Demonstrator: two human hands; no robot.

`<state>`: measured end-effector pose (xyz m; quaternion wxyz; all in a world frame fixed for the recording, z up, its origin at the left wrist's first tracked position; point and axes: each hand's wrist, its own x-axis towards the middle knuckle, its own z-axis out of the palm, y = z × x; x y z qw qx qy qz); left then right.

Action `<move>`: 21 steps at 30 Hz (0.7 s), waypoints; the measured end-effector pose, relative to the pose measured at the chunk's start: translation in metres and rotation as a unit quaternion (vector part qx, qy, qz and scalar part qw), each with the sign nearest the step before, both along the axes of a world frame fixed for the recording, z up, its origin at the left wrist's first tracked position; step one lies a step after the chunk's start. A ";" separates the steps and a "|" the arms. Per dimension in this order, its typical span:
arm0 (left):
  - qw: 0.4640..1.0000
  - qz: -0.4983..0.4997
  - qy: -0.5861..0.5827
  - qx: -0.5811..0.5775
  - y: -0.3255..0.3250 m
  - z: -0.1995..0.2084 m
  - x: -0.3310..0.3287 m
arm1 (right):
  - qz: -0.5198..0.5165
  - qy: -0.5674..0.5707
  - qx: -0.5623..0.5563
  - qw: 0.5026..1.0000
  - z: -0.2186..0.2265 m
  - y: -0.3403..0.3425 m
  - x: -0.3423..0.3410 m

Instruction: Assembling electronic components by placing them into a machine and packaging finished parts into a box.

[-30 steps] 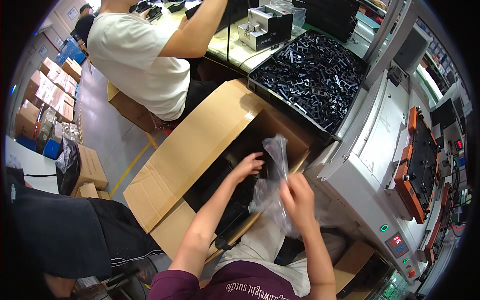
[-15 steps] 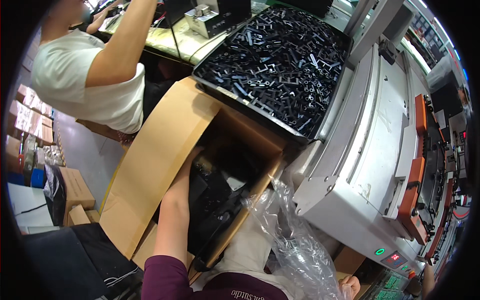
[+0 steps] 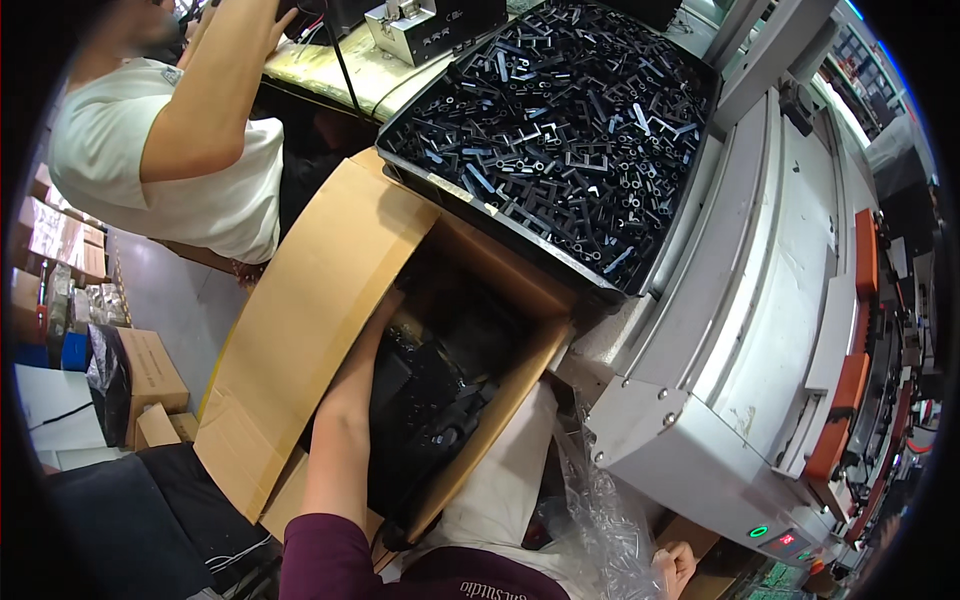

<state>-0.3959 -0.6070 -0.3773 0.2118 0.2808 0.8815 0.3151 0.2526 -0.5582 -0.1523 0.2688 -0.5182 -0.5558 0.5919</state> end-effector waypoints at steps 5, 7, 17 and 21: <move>0.989 0.057 -0.090 0.103 -0.060 0.020 0.022 | 0.179 -0.121 0.079 0.973 0.021 0.004 -0.038; 0.980 0.091 -0.106 0.138 -0.092 0.047 0.035 | 0.185 -0.146 0.090 0.968 0.025 0.002 -0.068; 0.856 0.218 -0.312 0.351 -0.108 0.162 0.147 | 0.232 -0.016 0.025 0.972 0.034 0.004 -0.177; 0.812 0.224 -0.442 0.310 -0.140 0.180 0.189 | 0.285 0.023 0.094 0.954 0.027 -0.007 -0.234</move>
